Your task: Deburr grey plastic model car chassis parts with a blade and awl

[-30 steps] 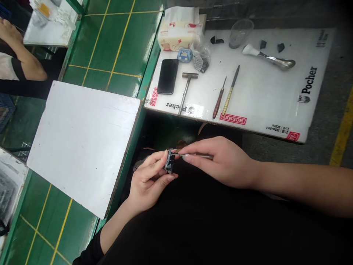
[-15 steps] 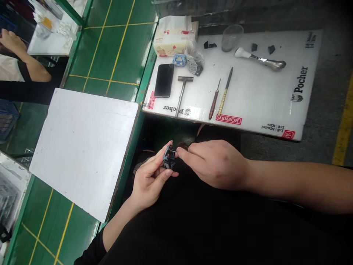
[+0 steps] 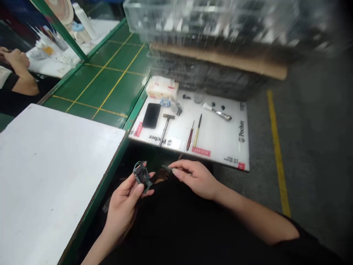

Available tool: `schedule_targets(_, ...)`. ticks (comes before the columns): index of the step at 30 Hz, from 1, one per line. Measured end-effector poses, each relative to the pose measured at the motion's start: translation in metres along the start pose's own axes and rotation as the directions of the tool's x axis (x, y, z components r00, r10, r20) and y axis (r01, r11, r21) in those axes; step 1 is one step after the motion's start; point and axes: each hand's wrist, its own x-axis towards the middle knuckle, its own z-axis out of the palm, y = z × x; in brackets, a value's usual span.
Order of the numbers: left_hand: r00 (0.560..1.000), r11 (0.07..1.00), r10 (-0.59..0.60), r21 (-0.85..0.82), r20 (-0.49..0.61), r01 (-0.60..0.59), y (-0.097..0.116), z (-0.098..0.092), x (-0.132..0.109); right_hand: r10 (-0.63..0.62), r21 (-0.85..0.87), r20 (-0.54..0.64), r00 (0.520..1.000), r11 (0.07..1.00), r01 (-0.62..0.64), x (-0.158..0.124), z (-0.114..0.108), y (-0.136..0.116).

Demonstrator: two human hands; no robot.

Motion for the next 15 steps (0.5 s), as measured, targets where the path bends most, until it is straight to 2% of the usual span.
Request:
schedule_targets(1, 0.999, 0.996, -0.039, -0.076, -0.009, 0.038, 0.003, 0.0, 0.004, -0.069, -0.209, -0.179, 0.981, 0.977, 0.031, 0.0, -0.014, 0.013)
schedule_targets(2, 0.997, 0.988, -0.078, -0.138, -0.008, 0.076, 0.007, -0.001, 0.009, -0.101, -0.315, -0.279, 0.955, 0.949, 0.009, 0.001, -0.029, 0.027)
schedule_targets(5, 0.991, 0.966, -0.132, -0.223, 0.005, 0.129, 0.015, -0.001, 0.019, -0.176, -0.475, -0.418, 0.891, 0.879, -0.049, 0.011, -0.076, 0.069)
schedule_targets(7, 0.992, 0.97, -0.124, -0.209, -0.004, 0.12, 0.017, 0.003, 0.025, -0.226, -0.548, -0.439, 0.87, 0.834, -0.06, 0.019, -0.098, 0.093)
schedule_targets(9, 0.992, 0.978, -0.123, -0.169, -0.008, 0.119, 0.016, 0.009, 0.029, -0.268, -0.601, -0.434, 0.86, 0.797, -0.055, 0.025, -0.11, 0.109)
schedule_targets(15, 0.994, 0.993, -0.099, -0.063, 0.043, 0.102, 0.017, 0.024, 0.032, -0.357, -0.673, -0.406, 0.841, 0.739, -0.011, 0.038, -0.112, 0.127)
